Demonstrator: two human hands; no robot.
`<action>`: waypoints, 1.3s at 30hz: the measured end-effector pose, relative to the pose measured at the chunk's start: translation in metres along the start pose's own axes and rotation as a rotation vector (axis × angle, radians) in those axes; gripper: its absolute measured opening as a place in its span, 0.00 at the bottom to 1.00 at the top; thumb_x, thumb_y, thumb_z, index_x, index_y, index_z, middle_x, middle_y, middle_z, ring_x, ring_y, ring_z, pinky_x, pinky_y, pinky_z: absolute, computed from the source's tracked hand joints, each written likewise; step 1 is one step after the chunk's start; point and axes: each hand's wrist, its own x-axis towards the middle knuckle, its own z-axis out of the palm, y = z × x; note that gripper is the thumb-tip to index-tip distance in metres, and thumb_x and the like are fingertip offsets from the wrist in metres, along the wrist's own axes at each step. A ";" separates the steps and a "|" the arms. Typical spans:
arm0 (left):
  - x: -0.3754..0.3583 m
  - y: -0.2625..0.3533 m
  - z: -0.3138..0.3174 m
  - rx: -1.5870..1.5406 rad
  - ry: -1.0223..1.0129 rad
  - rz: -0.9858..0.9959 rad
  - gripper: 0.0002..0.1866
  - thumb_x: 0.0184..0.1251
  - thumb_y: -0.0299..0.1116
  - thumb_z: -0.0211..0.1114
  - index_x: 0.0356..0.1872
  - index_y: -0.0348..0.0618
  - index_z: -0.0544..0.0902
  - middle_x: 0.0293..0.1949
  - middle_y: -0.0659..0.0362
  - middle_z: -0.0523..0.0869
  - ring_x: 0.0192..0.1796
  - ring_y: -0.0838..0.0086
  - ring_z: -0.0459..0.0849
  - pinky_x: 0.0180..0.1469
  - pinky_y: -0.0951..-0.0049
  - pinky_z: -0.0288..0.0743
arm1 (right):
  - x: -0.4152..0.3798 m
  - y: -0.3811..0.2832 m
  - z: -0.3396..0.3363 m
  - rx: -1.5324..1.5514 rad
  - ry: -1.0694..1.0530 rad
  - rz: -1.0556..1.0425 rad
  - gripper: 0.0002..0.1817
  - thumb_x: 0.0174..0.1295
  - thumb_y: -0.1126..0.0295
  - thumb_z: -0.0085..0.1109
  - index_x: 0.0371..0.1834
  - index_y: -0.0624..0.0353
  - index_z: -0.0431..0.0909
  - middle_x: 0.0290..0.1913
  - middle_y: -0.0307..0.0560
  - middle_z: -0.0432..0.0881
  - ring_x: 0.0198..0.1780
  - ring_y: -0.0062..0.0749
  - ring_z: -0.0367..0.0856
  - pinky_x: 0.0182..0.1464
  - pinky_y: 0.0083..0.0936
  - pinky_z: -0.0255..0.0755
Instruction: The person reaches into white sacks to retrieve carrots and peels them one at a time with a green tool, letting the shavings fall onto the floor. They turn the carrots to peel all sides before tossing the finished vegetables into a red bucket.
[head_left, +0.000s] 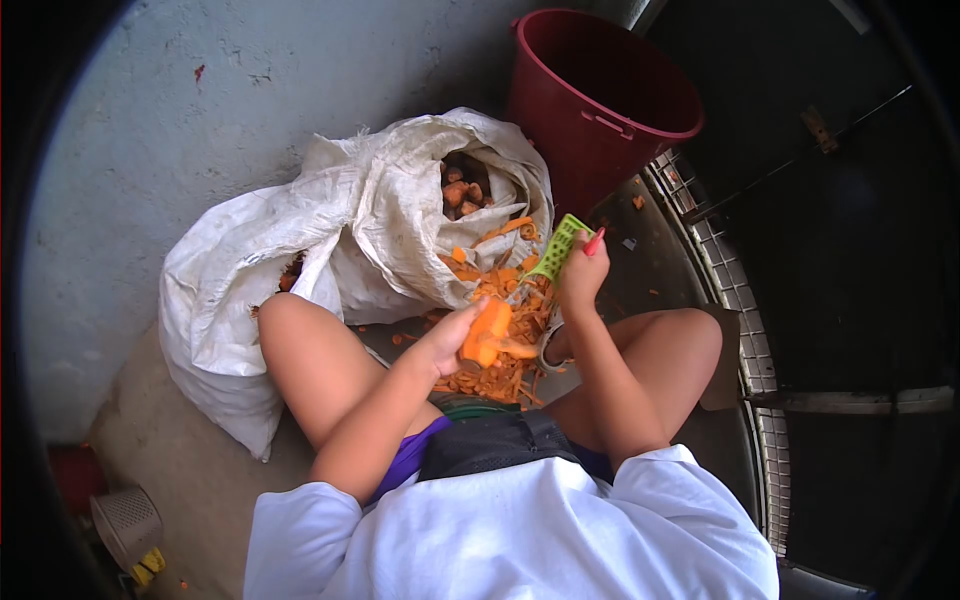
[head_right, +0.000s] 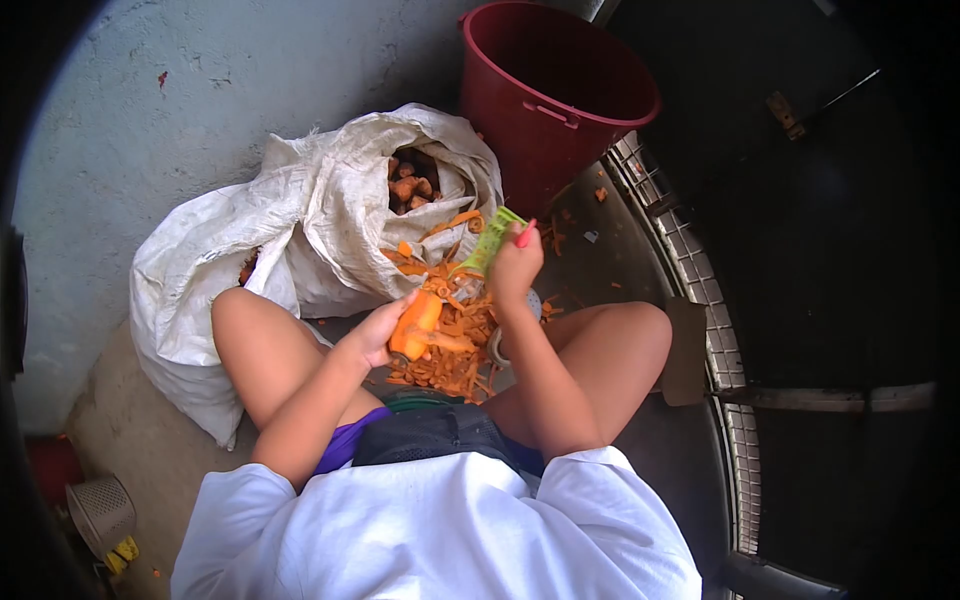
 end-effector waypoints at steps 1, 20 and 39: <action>0.002 0.002 -0.003 -0.011 0.063 0.020 0.25 0.64 0.53 0.41 0.46 0.42 0.69 0.33 0.54 0.77 0.32 0.69 0.79 0.26 0.65 0.76 | -0.008 -0.011 0.002 0.106 -0.051 -0.015 0.10 0.61 0.68 0.44 0.25 0.62 0.68 0.18 0.36 0.67 0.21 0.18 0.62 0.25 0.22 0.60; 0.002 0.002 -0.002 -0.069 -0.040 0.056 0.22 0.65 0.49 0.43 0.48 0.41 0.69 0.37 0.56 0.77 0.34 0.70 0.79 0.30 0.67 0.77 | -0.007 0.003 0.005 0.135 -0.091 0.042 0.10 0.61 0.68 0.45 0.24 0.61 0.68 0.18 0.37 0.68 0.20 0.19 0.63 0.24 0.23 0.61; -0.007 0.010 -0.001 0.246 -0.005 0.147 0.25 0.55 0.43 0.61 0.46 0.32 0.69 0.35 0.54 0.78 0.34 0.73 0.79 0.34 0.75 0.76 | 0.025 0.017 -0.016 0.191 0.033 0.054 0.10 0.61 0.69 0.46 0.25 0.62 0.69 0.18 0.34 0.69 0.19 0.14 0.64 0.22 0.18 0.60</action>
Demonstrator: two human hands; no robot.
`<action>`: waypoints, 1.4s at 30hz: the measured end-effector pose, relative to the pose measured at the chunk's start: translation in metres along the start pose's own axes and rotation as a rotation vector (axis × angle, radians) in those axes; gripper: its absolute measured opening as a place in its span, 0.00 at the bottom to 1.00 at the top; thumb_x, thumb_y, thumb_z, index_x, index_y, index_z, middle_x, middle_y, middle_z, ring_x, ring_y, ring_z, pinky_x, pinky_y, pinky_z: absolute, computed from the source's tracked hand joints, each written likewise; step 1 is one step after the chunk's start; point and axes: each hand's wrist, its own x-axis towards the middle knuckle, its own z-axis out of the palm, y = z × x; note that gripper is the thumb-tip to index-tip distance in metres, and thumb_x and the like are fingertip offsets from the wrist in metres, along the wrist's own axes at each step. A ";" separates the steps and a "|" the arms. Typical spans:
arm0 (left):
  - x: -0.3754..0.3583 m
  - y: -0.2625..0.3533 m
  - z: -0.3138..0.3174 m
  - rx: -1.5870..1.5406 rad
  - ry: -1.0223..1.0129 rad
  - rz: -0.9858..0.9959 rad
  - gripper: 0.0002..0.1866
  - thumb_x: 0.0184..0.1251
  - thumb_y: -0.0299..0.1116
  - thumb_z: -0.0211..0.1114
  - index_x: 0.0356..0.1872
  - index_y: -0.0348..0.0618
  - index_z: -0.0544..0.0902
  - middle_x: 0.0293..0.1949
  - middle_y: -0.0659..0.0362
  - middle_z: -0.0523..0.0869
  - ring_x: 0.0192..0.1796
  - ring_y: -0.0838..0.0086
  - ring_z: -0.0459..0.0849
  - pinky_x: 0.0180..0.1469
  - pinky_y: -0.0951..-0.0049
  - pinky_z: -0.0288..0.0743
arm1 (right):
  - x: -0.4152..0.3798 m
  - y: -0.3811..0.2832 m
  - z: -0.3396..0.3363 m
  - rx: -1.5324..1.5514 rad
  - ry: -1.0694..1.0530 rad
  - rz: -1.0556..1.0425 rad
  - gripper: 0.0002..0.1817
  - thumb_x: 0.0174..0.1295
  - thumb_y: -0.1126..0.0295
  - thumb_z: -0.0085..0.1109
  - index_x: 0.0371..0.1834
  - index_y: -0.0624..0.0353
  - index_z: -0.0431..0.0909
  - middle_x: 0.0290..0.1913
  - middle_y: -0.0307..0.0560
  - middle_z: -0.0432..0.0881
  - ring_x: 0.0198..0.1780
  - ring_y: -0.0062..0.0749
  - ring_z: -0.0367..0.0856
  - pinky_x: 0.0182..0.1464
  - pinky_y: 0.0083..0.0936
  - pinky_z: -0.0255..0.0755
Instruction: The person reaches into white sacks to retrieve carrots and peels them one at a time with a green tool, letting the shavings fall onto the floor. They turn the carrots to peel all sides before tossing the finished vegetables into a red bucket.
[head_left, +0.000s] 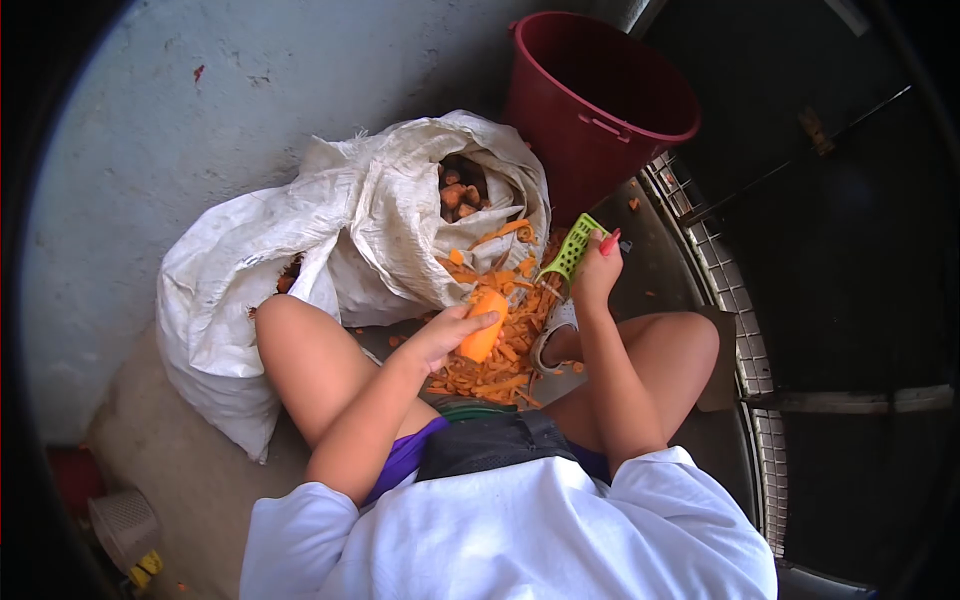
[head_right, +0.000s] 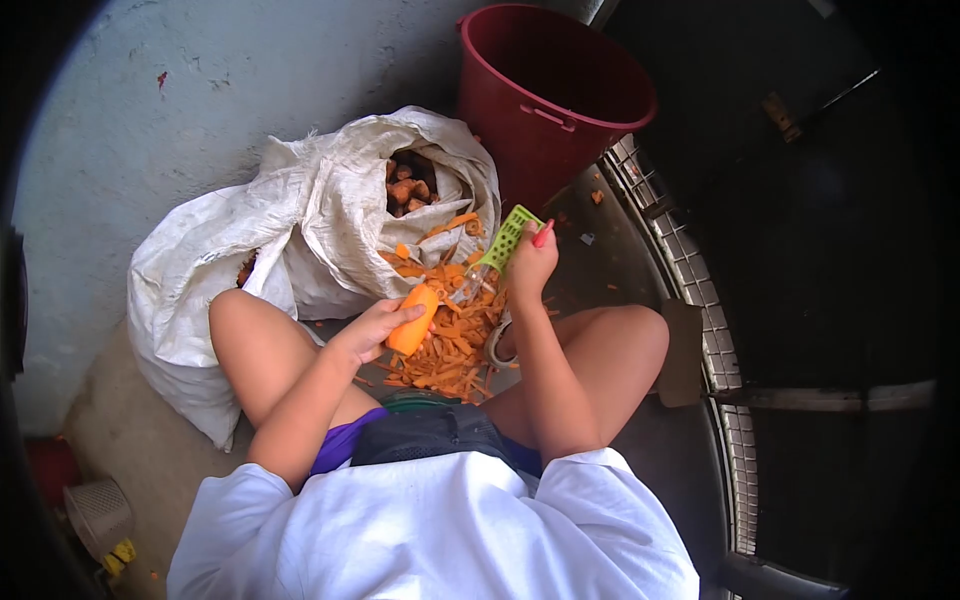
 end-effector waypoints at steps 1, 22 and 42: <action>0.006 -0.004 -0.007 0.054 0.018 0.013 0.25 0.54 0.41 0.62 0.46 0.32 0.69 0.35 0.54 0.78 0.35 0.74 0.79 0.35 0.76 0.76 | -0.005 -0.004 0.002 -0.027 -0.052 -0.019 0.10 0.61 0.69 0.46 0.26 0.63 0.70 0.19 0.34 0.70 0.20 0.14 0.64 0.23 0.18 0.61; 0.003 0.011 -0.010 0.960 0.570 0.577 0.21 0.37 0.28 0.66 0.38 0.36 0.74 0.30 0.51 0.80 0.35 0.66 0.80 0.39 0.72 0.71 | -0.068 -0.032 -0.002 -0.856 -1.010 -0.267 0.06 0.44 0.71 0.51 0.26 0.61 0.71 0.25 0.57 0.76 0.32 0.51 0.75 0.35 0.39 0.67; -0.006 0.014 0.002 1.317 0.516 0.662 0.23 0.36 0.30 0.67 0.39 0.36 0.74 0.32 0.53 0.79 0.34 0.71 0.79 0.40 0.74 0.71 | -0.065 -0.005 -0.002 -0.726 -1.019 -0.170 0.08 0.46 0.70 0.49 0.26 0.63 0.72 0.26 0.60 0.75 0.33 0.54 0.74 0.36 0.39 0.66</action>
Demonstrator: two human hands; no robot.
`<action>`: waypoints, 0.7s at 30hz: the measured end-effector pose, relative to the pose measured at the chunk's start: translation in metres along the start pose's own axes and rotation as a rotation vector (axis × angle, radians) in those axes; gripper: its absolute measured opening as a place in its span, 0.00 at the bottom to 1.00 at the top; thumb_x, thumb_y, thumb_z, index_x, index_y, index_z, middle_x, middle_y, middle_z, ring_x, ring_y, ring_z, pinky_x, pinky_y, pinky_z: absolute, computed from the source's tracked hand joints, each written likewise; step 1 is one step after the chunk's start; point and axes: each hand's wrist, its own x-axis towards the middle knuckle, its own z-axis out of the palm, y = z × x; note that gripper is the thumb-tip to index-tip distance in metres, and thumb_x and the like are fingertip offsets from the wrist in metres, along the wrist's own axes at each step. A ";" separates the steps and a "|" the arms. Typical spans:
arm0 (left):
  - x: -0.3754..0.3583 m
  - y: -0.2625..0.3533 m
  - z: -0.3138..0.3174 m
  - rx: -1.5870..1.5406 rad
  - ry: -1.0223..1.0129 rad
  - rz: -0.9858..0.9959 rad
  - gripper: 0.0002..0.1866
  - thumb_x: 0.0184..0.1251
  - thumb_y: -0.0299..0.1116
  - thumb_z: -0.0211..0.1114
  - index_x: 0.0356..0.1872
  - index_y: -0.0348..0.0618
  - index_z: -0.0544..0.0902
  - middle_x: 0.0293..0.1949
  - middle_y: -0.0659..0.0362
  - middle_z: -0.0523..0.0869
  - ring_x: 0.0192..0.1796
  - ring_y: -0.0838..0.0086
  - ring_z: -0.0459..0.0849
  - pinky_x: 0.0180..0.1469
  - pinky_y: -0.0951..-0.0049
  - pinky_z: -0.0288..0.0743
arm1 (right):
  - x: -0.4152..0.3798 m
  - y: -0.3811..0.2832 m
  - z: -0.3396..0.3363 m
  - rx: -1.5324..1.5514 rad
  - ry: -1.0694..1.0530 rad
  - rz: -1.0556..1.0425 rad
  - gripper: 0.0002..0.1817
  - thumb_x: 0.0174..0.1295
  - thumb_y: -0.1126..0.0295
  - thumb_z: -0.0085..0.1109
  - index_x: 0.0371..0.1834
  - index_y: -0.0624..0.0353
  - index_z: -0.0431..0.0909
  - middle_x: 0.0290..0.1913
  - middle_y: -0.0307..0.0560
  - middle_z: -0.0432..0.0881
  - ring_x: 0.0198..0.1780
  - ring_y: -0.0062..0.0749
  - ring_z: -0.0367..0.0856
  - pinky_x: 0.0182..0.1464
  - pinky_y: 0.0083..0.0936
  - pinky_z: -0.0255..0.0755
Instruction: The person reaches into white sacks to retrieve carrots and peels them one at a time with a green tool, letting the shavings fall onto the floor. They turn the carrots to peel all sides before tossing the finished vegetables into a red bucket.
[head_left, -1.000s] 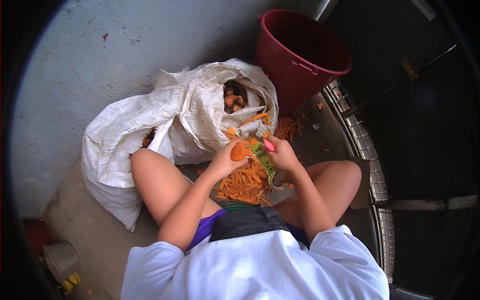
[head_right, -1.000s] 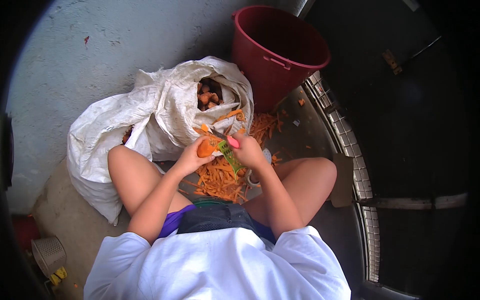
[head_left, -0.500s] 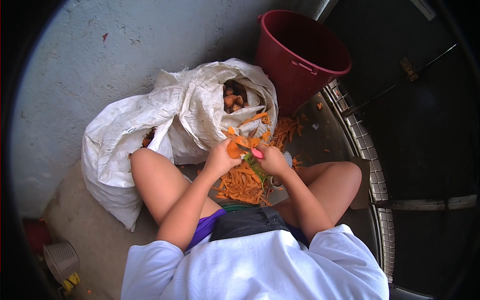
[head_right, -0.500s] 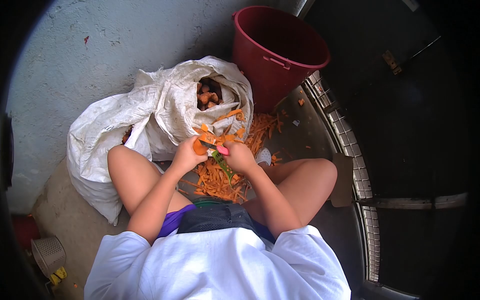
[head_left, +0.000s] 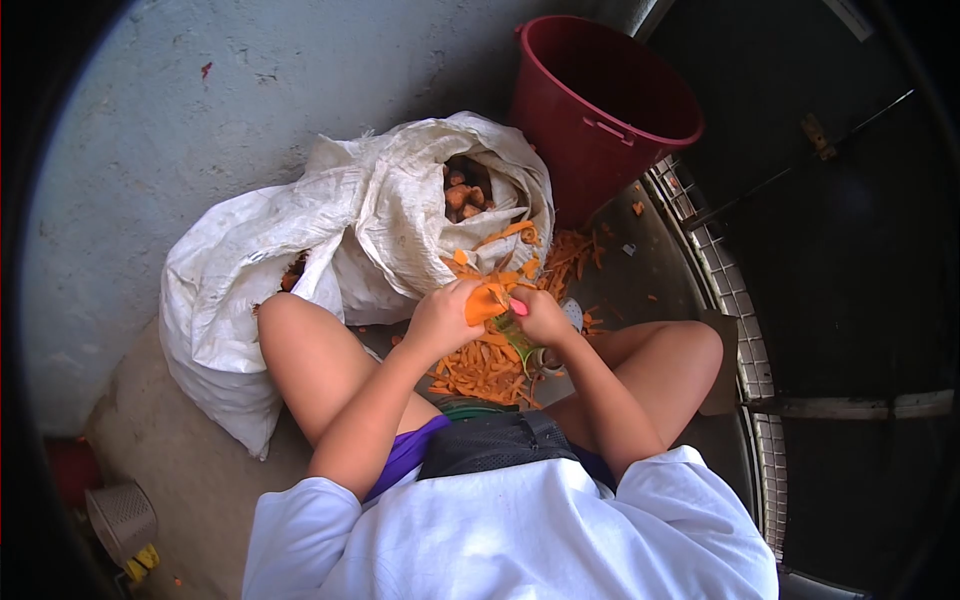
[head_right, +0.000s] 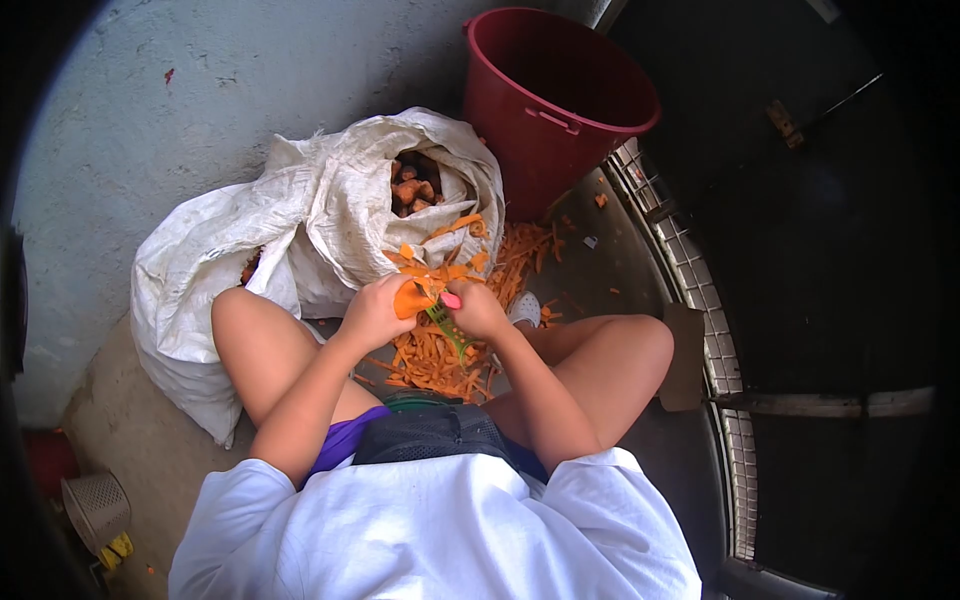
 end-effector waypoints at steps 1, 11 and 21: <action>0.000 -0.001 -0.002 -0.102 -0.086 -0.013 0.23 0.36 0.30 0.67 0.39 0.37 0.74 0.33 0.53 0.79 0.35 0.70 0.79 0.40 0.74 0.71 | 0.001 0.004 0.004 0.035 -0.003 -0.012 0.08 0.47 0.69 0.49 0.26 0.63 0.72 0.27 0.61 0.75 0.34 0.53 0.74 0.36 0.39 0.66; -0.008 0.024 0.006 -0.324 -0.228 0.291 0.24 0.31 0.25 0.70 0.38 0.46 0.75 0.42 0.57 0.73 0.47 0.63 0.71 0.49 0.67 0.65 | 0.013 0.105 0.089 0.201 -0.167 -0.102 0.22 0.51 0.56 0.52 0.41 0.63 0.73 0.35 0.55 0.78 0.37 0.47 0.77 0.39 0.36 0.70; -0.008 0.029 0.013 -0.420 -0.130 0.152 0.23 0.37 0.31 0.71 0.39 0.44 0.75 0.42 0.55 0.73 0.46 0.63 0.73 0.50 0.69 0.66 | 0.010 0.066 0.100 0.600 -0.078 -0.044 0.19 0.54 0.59 0.53 0.43 0.61 0.71 0.37 0.49 0.77 0.35 0.37 0.77 0.37 0.29 0.70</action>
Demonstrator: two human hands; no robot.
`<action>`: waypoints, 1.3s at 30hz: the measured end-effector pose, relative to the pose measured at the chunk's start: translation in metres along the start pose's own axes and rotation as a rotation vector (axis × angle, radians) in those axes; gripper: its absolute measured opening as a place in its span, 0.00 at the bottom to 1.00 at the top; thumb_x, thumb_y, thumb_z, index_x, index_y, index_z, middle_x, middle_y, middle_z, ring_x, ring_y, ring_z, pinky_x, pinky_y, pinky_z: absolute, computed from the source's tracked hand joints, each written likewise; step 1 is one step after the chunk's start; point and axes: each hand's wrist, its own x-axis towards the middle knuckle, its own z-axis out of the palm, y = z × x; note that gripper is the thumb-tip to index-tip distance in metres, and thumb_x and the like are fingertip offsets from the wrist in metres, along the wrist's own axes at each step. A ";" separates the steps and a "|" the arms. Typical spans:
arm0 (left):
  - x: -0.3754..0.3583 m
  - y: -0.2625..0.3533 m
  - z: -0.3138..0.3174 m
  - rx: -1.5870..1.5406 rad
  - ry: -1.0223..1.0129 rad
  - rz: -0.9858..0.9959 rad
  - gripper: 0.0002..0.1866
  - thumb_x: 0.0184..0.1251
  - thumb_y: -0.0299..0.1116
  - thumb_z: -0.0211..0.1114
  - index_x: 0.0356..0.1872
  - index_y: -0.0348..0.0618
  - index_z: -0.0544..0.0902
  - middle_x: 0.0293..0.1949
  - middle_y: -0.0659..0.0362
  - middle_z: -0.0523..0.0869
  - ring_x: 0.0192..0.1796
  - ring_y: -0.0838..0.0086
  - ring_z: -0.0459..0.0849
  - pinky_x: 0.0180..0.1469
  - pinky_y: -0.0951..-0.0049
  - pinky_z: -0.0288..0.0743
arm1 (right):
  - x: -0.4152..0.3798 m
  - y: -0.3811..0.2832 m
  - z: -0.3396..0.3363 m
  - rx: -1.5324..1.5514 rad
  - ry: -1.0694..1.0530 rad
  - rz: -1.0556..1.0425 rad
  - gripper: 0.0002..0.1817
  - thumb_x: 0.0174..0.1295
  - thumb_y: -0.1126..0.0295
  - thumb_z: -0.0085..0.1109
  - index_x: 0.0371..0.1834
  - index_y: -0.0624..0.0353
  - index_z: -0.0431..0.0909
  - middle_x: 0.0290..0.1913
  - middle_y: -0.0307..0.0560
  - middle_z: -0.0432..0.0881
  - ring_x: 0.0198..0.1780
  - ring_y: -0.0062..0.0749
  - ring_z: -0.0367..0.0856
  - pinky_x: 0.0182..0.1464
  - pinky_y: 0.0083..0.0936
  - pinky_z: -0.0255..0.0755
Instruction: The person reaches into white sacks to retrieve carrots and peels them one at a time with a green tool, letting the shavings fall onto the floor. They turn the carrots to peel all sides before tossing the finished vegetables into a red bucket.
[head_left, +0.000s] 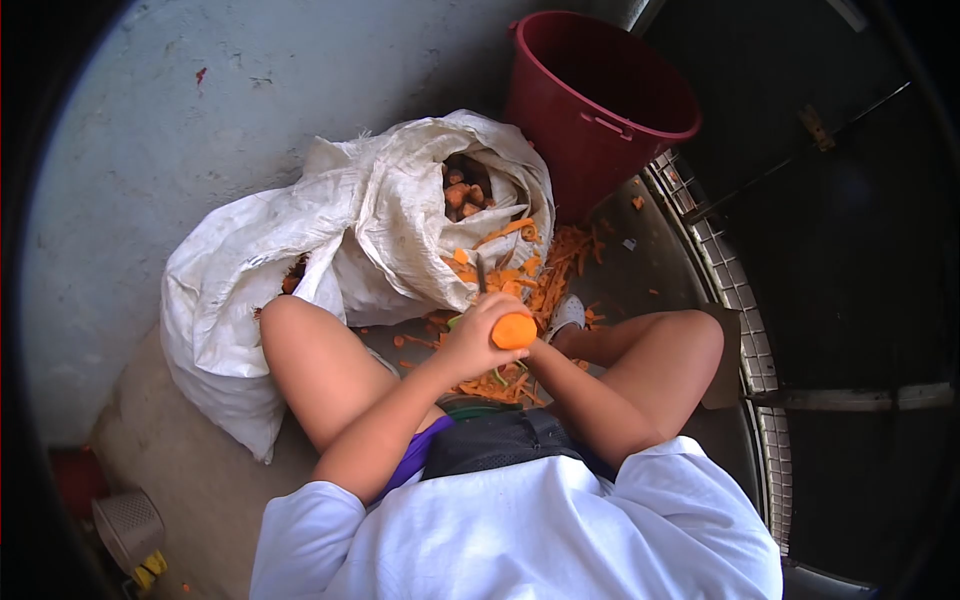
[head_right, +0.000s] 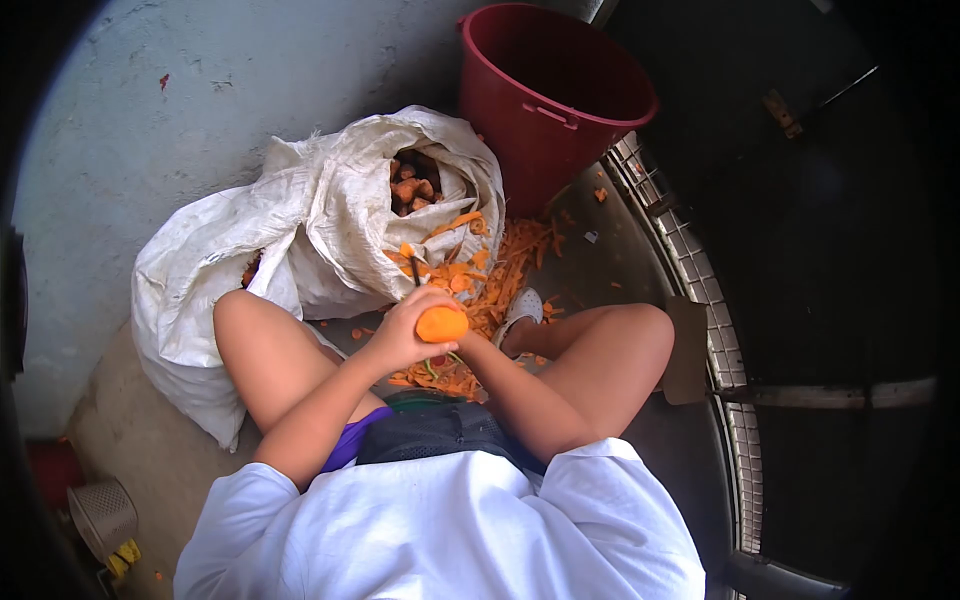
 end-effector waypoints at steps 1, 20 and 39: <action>0.001 0.000 -0.002 0.053 0.047 -0.008 0.23 0.37 0.31 0.71 0.39 0.44 0.75 0.42 0.55 0.73 0.46 0.63 0.73 0.49 0.69 0.67 | 0.004 -0.006 -0.004 0.074 -0.008 0.010 0.18 0.54 0.60 0.53 0.44 0.61 0.71 0.37 0.48 0.77 0.35 0.36 0.77 0.37 0.29 0.70; 0.003 -0.034 -0.030 0.103 0.104 -0.392 0.19 0.35 0.28 0.66 0.34 0.34 0.74 0.30 0.49 0.80 0.34 0.65 0.80 0.40 0.73 0.71 | -0.011 -0.132 -0.036 -0.552 0.107 0.014 0.10 0.48 0.70 0.51 0.34 0.58 0.74 0.28 0.58 0.76 0.33 0.50 0.75 0.35 0.35 0.67; 0.005 -0.022 -0.032 0.104 0.141 -0.399 0.20 0.35 0.29 0.66 0.35 0.34 0.74 0.29 0.48 0.81 0.35 0.61 0.81 0.39 0.72 0.72 | -0.012 -0.137 -0.030 -0.617 0.115 0.016 0.09 0.42 0.73 0.52 0.29 0.62 0.72 0.26 0.60 0.76 0.33 0.52 0.75 0.36 0.38 0.67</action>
